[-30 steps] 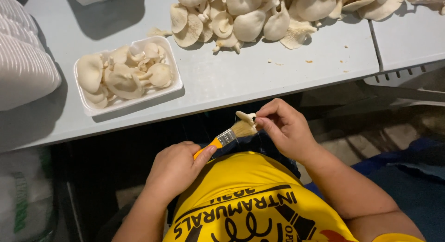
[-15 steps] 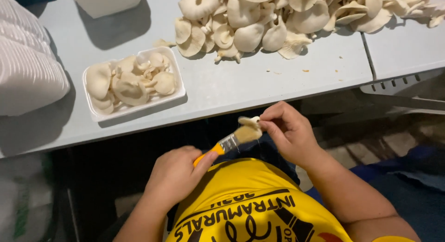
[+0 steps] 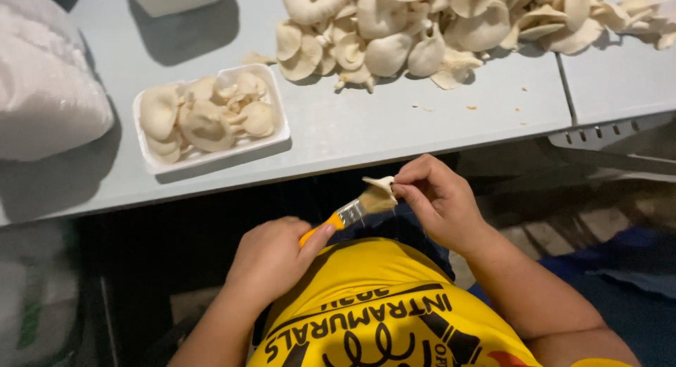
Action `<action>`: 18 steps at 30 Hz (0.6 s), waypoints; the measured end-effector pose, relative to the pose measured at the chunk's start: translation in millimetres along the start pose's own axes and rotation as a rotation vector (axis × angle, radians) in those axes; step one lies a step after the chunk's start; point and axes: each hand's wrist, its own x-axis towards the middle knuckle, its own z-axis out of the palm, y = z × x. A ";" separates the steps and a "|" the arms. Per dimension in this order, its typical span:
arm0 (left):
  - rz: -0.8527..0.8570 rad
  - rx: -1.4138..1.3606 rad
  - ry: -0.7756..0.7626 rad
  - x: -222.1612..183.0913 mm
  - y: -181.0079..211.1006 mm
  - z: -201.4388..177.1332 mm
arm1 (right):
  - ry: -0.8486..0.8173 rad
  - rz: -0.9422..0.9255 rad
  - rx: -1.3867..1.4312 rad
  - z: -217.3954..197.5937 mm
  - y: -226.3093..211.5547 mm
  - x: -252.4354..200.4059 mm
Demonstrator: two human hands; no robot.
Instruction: The person uses a brush to clean oyster mushrooms from a large pile on a table and arranges them into foam trays, then places a tray on a scale.
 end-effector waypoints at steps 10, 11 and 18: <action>-0.128 -0.100 -0.059 14.5 -21.2 13.0 | 0.029 0.024 0.126 -13.4 4.7 2.9; -0.140 -0.119 -0.058 14.5 -23.1 13.2 | 0.028 0.028 0.135 -12.8 4.5 3.6; -0.156 -0.172 -0.054 6.7 -29.5 10.5 | 0.013 0.017 0.128 -10.6 7.2 6.9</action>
